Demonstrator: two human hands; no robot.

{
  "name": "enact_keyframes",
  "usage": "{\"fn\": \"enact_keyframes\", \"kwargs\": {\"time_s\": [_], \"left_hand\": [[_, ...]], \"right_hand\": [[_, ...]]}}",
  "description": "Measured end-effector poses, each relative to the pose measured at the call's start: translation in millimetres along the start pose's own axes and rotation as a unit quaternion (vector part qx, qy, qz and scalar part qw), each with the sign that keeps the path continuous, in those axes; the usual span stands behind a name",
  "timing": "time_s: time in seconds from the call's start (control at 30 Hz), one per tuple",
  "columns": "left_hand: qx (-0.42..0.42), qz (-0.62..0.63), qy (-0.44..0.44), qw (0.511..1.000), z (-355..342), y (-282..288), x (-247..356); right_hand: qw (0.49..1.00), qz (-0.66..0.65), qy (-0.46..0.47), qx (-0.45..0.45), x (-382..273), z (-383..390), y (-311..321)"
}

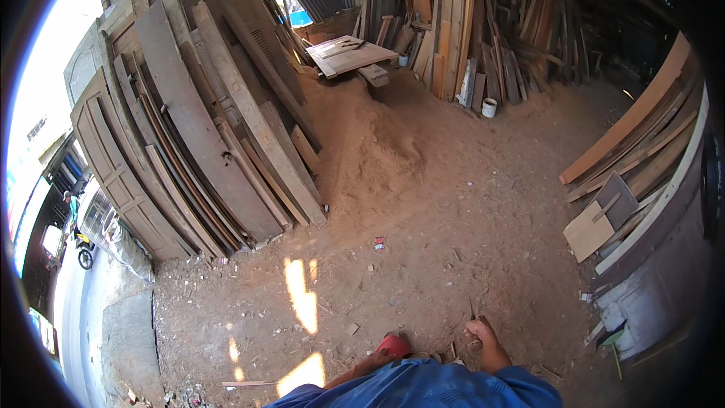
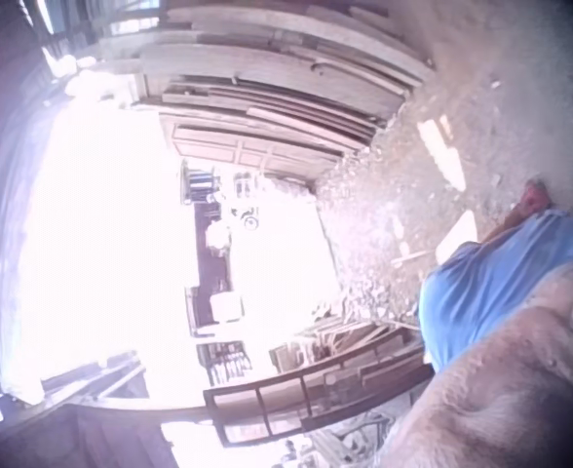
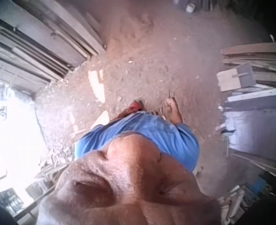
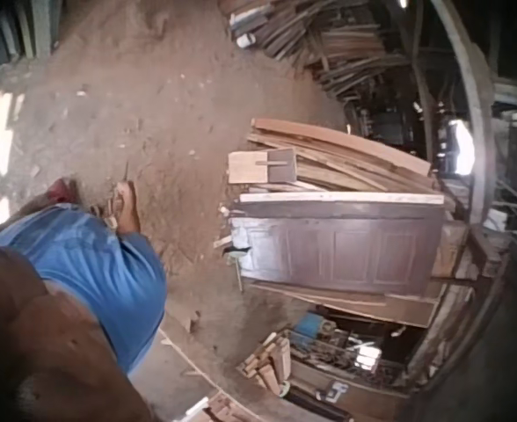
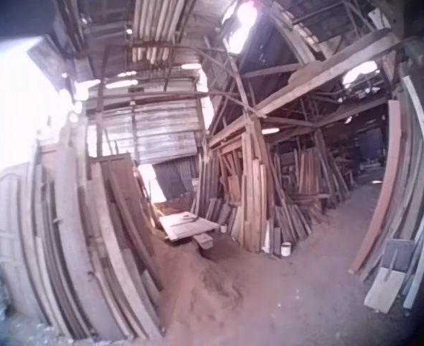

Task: The person walks to a workbench in a cluttered workshop and picks up a small wooden block and a metal chisel. They place the chisel on the block and use a hammer to strike the chisel's handle, likely to sharpen or adjust the tool. The person repeats this hammering action several times.

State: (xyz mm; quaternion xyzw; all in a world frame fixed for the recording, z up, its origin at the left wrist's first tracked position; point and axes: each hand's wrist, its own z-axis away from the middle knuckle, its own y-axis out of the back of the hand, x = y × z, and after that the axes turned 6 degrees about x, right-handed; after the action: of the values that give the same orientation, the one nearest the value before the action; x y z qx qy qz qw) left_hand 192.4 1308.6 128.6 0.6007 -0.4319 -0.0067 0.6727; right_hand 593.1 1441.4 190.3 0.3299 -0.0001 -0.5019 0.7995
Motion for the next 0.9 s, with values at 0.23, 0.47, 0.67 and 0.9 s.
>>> {"fn": "enact_keyframes", "kwargs": {"time_s": [0.23,0.47,0.67,0.9], "left_hand": [[-0.34,-0.061,0.187,0.92,-92,-11,-119],[-0.242,0.146,0.302,0.91,-178,25,-258],[-0.271,-0.168,0.04,0.947,-352,64,-323],[-0.049,0.018,0.218,0.975,-525,112,-354]], "right_hand": [[0.999,-0.016,-0.03,-0.034,-17,-73,16],[0.976,-0.199,-0.085,0.007,17,-124,22],[0.95,0.253,0.184,-0.006,99,-241,-5],[0.999,-0.008,-0.007,0.031,-121,-221,94]]}}
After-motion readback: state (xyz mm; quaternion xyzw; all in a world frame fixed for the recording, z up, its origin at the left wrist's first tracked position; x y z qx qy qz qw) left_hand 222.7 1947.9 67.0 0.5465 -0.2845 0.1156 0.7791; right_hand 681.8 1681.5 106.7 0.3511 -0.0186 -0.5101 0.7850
